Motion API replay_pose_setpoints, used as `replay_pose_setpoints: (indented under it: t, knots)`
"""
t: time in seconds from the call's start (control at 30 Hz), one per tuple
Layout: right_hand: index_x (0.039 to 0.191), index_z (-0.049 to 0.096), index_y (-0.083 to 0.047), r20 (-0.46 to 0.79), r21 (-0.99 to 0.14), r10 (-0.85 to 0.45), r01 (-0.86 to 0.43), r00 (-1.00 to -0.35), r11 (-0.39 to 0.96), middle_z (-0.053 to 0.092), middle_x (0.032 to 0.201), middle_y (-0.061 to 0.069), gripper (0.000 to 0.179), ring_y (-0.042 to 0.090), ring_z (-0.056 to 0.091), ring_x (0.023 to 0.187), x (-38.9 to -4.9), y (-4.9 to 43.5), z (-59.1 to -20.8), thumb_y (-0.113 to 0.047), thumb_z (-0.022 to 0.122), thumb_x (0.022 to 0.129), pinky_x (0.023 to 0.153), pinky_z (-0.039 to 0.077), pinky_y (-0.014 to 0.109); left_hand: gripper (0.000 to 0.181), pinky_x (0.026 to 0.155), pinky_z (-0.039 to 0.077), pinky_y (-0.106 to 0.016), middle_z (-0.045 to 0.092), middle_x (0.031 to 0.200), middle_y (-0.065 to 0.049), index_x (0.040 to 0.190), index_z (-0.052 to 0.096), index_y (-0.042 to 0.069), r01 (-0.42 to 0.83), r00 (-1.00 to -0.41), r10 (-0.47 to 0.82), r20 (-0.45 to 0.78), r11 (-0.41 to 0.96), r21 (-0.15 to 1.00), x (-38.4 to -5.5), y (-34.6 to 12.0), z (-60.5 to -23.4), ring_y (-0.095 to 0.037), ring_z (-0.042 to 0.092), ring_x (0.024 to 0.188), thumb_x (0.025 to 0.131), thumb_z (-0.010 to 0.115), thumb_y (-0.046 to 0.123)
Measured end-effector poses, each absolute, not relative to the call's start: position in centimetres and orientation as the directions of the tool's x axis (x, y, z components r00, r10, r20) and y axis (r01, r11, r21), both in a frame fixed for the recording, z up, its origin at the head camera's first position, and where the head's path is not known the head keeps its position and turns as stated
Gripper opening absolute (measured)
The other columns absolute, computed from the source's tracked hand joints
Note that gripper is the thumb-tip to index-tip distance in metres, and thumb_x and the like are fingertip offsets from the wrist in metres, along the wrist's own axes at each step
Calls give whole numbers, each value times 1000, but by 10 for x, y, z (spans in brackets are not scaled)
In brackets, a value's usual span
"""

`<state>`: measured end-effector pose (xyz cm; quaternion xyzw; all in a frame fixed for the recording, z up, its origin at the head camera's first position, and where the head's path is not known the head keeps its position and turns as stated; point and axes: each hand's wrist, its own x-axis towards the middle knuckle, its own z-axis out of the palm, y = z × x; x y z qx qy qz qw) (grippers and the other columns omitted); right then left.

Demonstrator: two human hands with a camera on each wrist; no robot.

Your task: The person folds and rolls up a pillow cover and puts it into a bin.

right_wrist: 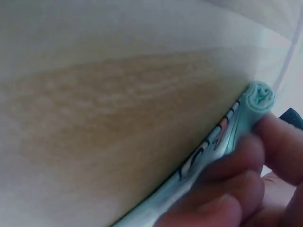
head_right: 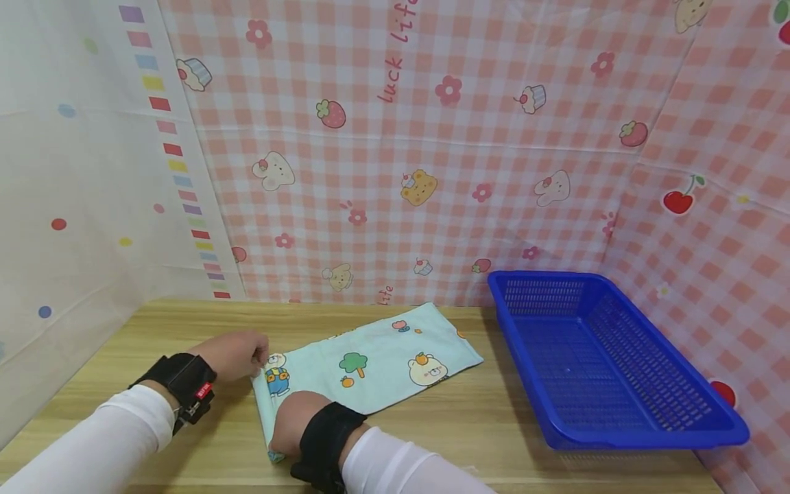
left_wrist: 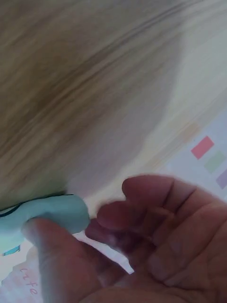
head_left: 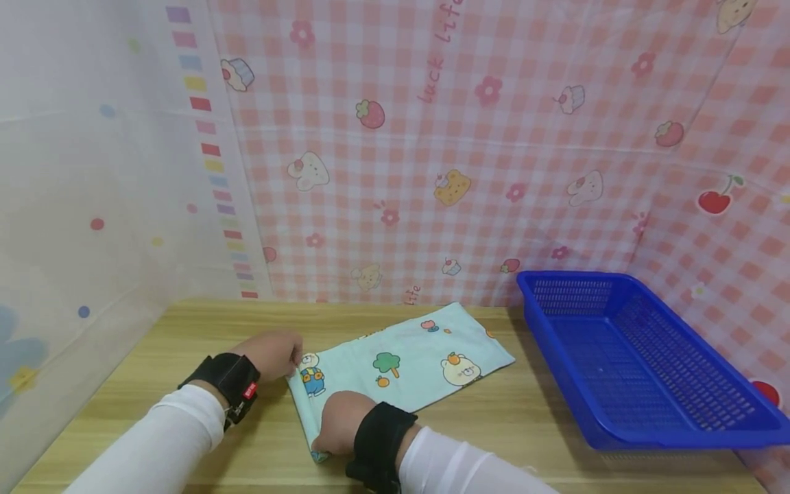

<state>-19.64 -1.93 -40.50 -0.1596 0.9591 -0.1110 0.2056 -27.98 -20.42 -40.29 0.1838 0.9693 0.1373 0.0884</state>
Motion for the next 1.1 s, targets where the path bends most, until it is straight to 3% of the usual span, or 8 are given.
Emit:
replay_pose_setpoints:
  t: [0.2,0.37,0.57,0.77,0.97,1.1]
  knots:
    - [75,67,-6,-290,-340,-343,-239,-893,910,56,70,2,29,18,51,64,-191,-23,-409,-25,81,91,59,38,28,22,67,48,-31,63,75,6,72,70,15,420,-900,436,-4,868,265,-277,-210,-410,-12,53,70,85,81,1]
    - [76,68,-9,-218,-245,-405,-352,-888,903,58,69,0,19,15,49,60,-185,-29,-413,-14,72,94,56,39,27,20,73,56,-31,69,83,7,78,79,16,498,-863,502,47,833,242,-275,-220,-414,-9,59,76,83,81,-3]
    - [82,70,-14,-223,-120,-410,-393,-884,912,61,71,-3,18,13,51,62,-176,-39,-416,-19,69,99,59,47,27,19,83,60,-36,70,96,5,93,82,15,517,-850,526,22,827,221,-272,-223,-415,-13,67,90,84,82,-2]
    - [78,71,-16,-238,10,-485,-502,-841,865,63,69,-3,24,12,52,61,-169,-44,-416,-27,70,100,58,50,28,18,84,59,-34,71,97,7,95,82,17,530,-846,532,40,828,182,-272,-224,-417,-11,67,92,86,82,2]
    - [76,71,-17,-224,49,-466,-488,-856,872,62,68,-3,25,12,53,61,-168,-46,-416,-30,73,97,58,51,28,19,87,60,-38,74,100,6,97,82,19,517,-854,519,45,833,198,-270,-223,-418,-14,70,96,90,78,2]
    - [76,70,-16,-226,17,-448,-463,-865,886,62,69,-3,24,12,53,62,-170,-45,-416,-28,72,97,60,50,29,19,89,60,-39,74,102,5,97,81,19,534,-844,533,61,824,192,-270,-223,-418,-17,71,99,94,73,2]
